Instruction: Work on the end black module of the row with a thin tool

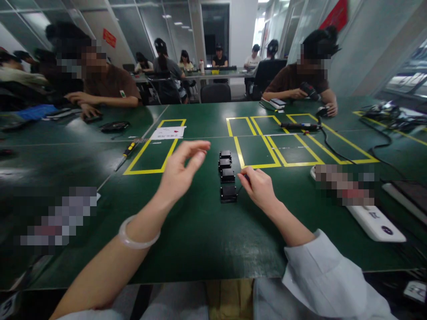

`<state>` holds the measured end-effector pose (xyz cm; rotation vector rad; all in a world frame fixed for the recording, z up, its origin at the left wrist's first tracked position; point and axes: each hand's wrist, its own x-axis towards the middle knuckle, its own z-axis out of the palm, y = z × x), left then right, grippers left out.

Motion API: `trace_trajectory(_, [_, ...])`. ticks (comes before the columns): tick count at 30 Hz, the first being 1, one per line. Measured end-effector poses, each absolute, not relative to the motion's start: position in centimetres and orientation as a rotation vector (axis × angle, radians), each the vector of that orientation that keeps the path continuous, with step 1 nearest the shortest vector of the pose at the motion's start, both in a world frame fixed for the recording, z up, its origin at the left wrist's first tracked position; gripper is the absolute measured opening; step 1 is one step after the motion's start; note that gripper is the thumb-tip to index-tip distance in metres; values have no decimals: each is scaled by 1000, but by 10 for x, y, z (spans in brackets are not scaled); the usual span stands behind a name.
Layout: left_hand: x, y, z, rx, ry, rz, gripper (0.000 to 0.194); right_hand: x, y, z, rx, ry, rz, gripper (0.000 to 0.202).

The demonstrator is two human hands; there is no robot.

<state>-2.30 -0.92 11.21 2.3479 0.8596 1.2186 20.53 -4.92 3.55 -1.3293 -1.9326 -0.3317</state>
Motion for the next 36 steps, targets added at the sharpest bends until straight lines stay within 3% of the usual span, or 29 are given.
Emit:
trace_trajectory(4, [-6,-9,58,2659,942,718,43,205,-50,36,-1310,-1929,-319,21])
trace_trajectory(7, [1,-10,26,2740,1046,559,50,204,-51,38,-1289,-1925,-317,22])
trace_trajectory(14, [-1,-13,13,2734,1076,588,38,203,-52,35,-1288,-1913,-327,19])
trace_trajectory(36, [-6,-13,2,2698,1019,566,38,207,-50,27,-1352,-1839,-378,18])
